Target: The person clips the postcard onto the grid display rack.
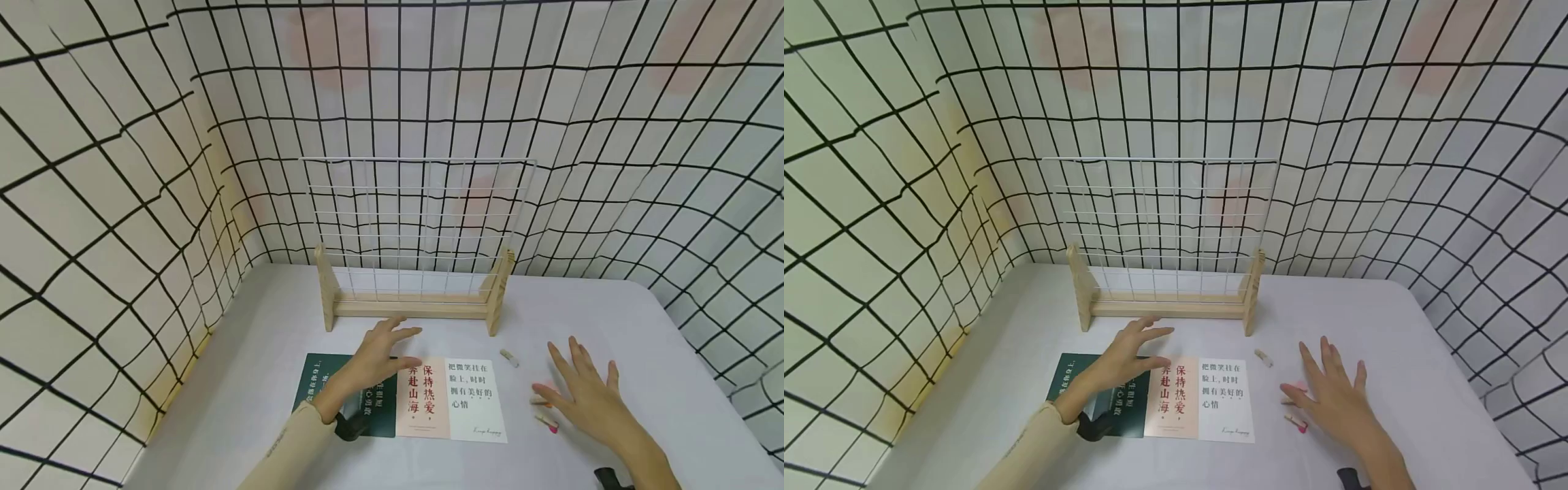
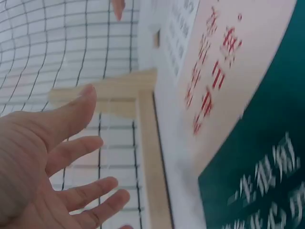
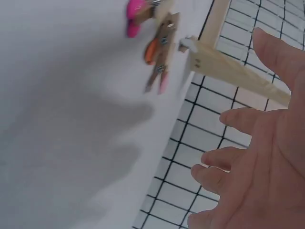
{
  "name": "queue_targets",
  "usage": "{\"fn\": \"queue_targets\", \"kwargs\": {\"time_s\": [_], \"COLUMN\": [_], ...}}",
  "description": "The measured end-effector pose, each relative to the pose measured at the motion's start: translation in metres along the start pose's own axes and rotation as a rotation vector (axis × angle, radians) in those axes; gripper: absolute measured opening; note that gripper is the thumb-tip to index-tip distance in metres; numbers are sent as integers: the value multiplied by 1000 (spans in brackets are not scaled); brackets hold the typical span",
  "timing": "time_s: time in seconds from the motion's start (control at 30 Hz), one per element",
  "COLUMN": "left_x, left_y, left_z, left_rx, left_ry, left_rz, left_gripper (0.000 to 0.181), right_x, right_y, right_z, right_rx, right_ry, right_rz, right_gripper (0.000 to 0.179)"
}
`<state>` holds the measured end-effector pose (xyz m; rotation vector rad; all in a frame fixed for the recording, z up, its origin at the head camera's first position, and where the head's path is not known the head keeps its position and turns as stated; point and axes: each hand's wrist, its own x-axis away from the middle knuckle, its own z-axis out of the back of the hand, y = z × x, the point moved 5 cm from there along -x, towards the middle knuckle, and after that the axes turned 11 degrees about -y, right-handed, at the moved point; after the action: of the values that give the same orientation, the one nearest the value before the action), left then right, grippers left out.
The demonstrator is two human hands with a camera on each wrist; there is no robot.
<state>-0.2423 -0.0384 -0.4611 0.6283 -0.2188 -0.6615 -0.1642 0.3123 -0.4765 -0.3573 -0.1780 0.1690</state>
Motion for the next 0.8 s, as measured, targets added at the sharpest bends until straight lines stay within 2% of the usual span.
{"fn": "queue_targets", "kwargs": {"time_s": [0.2,0.33,0.5,0.67,0.73,0.8], "left_x": [-20,-34,-51,-63,-68,-73], "left_y": [5,-1,-12,-14,-14,-13], "left_z": [-16,-20,-24,-31,-34,-37], "left_rx": [48,152,261,267,262,251], "left_ry": [-58,-80,-149,-229,-242,-250], "left_rz": [-37,-46,-60,-51,-48,-58], "left_gripper": [54,54,52,45,41,38], "right_x": [12,16,23,24,23,20], "right_y": [27,43,62,73,77,82], "right_z": [-10,-14,-13,-11,-12,-15], "right_rx": [-128,-250,-363,-385,-411,-480], "right_ry": [-25,-13,39,132,130,88], "right_rz": [17,58,28,68,75,51], "right_gripper": [78,69,57,45,43,43]}}
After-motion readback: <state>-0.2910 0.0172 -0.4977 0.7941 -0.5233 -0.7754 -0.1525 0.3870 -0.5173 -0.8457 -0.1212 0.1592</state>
